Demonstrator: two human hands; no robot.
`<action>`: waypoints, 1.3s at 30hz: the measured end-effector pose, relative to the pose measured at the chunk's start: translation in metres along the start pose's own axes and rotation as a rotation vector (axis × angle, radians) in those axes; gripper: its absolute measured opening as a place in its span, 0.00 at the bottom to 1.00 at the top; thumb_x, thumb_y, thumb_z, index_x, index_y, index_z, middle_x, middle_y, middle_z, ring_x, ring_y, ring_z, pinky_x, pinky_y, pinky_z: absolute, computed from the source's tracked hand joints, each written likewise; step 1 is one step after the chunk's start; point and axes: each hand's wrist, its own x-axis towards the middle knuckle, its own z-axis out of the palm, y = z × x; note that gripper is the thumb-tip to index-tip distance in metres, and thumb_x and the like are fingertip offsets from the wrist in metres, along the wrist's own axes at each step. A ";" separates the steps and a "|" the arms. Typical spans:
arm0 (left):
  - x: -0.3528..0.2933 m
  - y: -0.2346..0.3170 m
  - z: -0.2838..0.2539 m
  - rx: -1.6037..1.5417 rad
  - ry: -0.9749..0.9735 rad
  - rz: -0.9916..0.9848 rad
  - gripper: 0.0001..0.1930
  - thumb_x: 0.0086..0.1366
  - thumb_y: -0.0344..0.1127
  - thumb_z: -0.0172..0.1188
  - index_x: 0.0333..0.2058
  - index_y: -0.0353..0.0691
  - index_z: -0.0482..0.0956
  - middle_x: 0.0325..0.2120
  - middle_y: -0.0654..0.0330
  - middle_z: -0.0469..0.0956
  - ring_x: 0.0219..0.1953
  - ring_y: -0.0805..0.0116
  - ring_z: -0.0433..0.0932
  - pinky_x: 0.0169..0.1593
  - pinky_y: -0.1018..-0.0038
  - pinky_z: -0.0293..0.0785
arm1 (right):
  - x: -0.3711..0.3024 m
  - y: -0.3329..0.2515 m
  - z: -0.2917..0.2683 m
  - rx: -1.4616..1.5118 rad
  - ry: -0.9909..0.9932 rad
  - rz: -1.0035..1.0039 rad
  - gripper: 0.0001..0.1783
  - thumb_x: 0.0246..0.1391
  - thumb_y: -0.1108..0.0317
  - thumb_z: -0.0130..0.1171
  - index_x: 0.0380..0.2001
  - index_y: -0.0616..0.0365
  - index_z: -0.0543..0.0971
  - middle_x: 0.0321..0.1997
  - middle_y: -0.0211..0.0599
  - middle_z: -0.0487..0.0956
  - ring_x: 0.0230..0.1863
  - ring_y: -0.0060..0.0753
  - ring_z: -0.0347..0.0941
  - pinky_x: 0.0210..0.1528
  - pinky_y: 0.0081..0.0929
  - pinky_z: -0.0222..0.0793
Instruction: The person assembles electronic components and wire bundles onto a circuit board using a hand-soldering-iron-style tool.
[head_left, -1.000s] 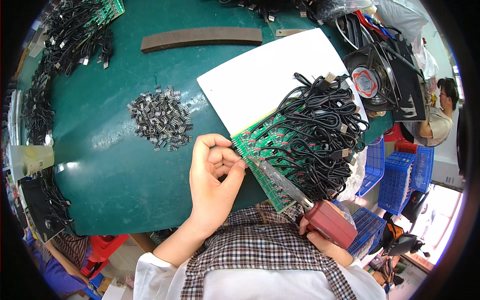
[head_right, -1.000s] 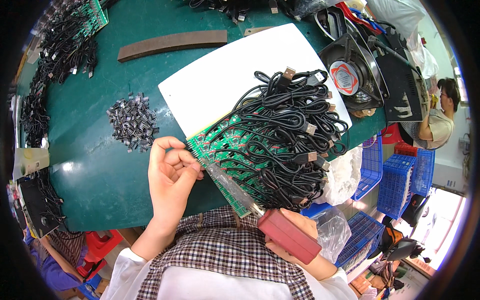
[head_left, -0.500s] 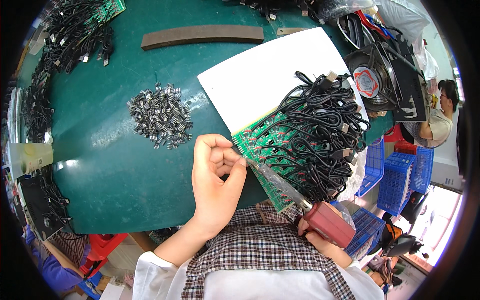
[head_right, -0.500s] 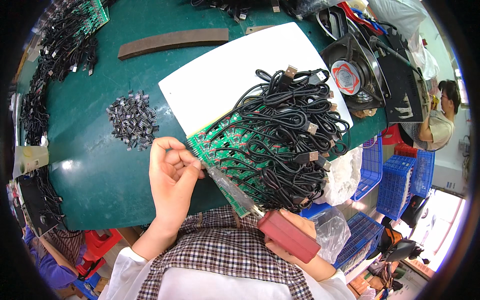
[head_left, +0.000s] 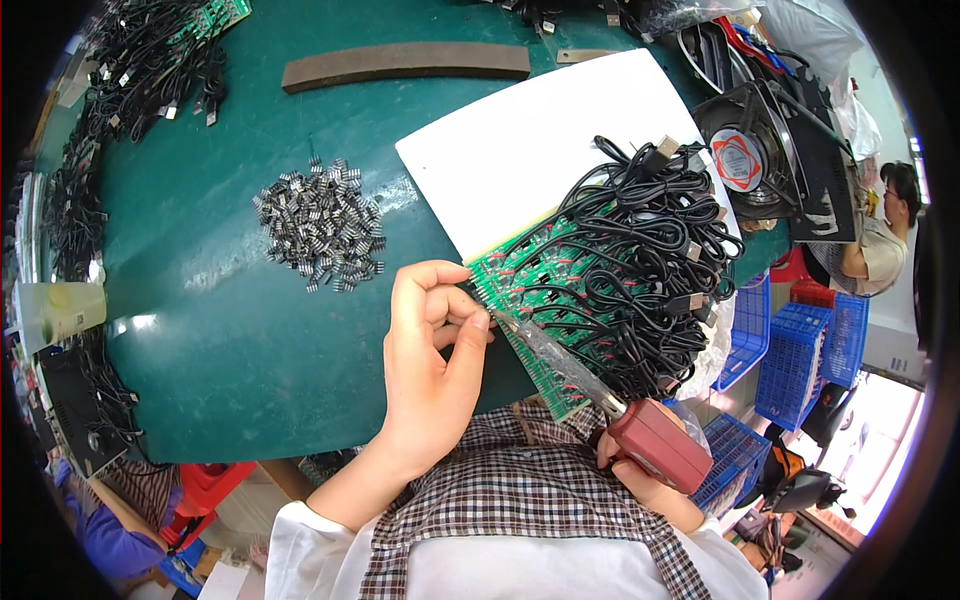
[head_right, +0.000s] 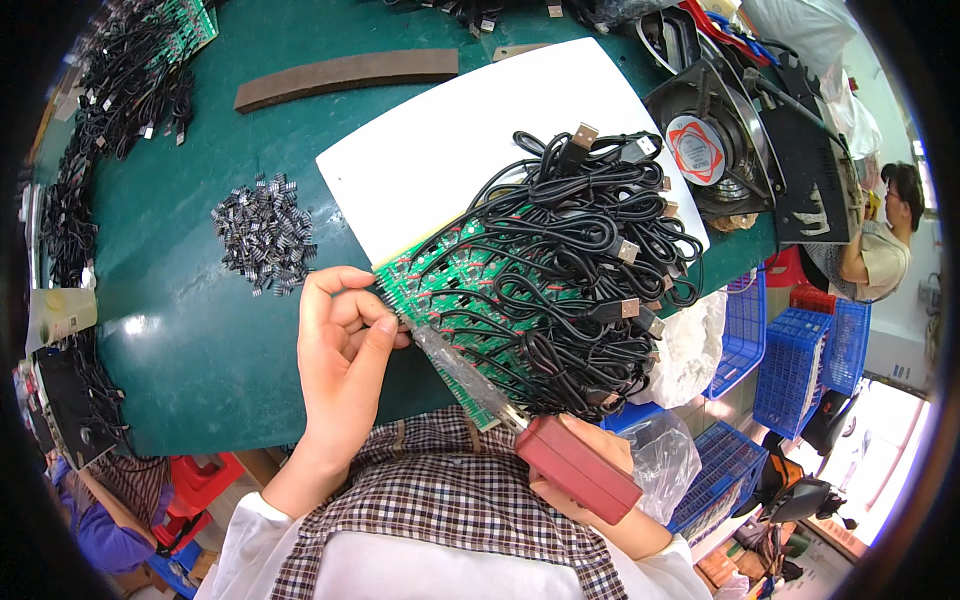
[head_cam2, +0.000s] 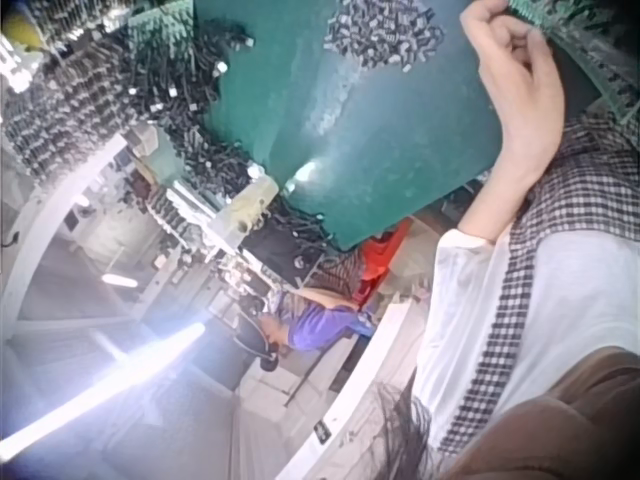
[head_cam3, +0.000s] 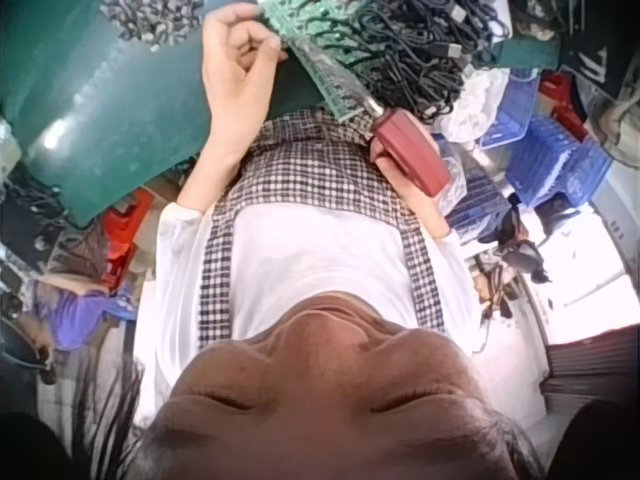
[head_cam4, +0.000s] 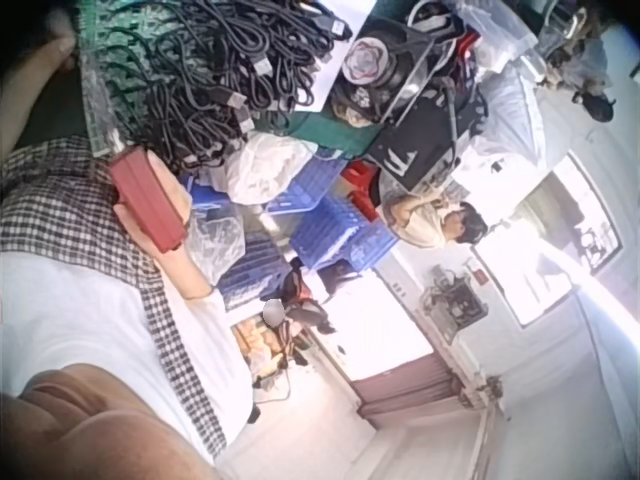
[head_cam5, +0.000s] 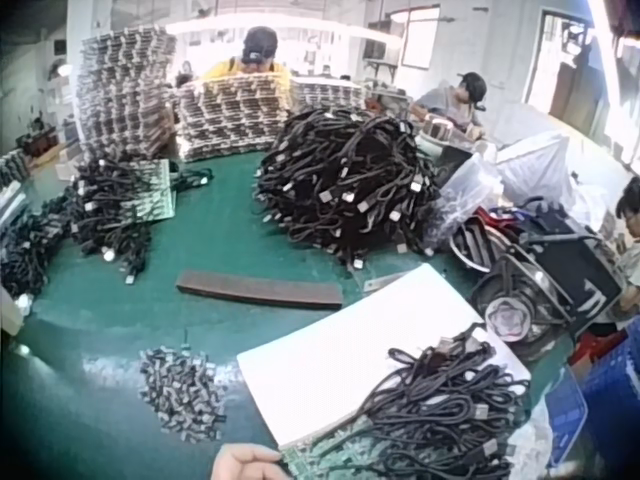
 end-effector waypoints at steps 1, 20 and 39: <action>0.000 -0.001 0.000 0.005 -0.003 0.008 0.15 0.57 0.17 0.46 0.43 0.33 0.58 0.24 0.62 0.69 0.27 0.78 0.70 0.34 0.81 0.70 | -0.002 0.002 0.001 0.000 0.000 0.001 0.36 0.30 0.63 0.69 0.45 0.66 0.68 0.28 0.39 0.78 0.25 0.35 0.76 0.29 0.24 0.71; 0.008 0.005 -0.055 0.963 0.397 0.286 0.06 0.51 0.21 0.57 0.29 0.33 0.72 0.23 0.61 0.67 0.22 0.71 0.64 0.30 0.77 0.64 | 0.000 -0.003 -0.007 -0.161 -0.084 -0.096 0.36 0.34 0.59 0.69 0.45 0.66 0.68 0.30 0.40 0.78 0.27 0.37 0.76 0.30 0.26 0.71; -0.008 0.013 -0.063 0.884 0.235 0.288 0.06 0.51 0.18 0.55 0.30 0.30 0.75 0.24 0.56 0.73 0.26 0.67 0.74 0.32 0.76 0.69 | -0.019 0.016 -0.016 -0.049 -0.037 -0.029 0.38 0.37 0.54 0.67 0.48 0.65 0.65 0.29 0.36 0.78 0.28 0.34 0.76 0.32 0.26 0.70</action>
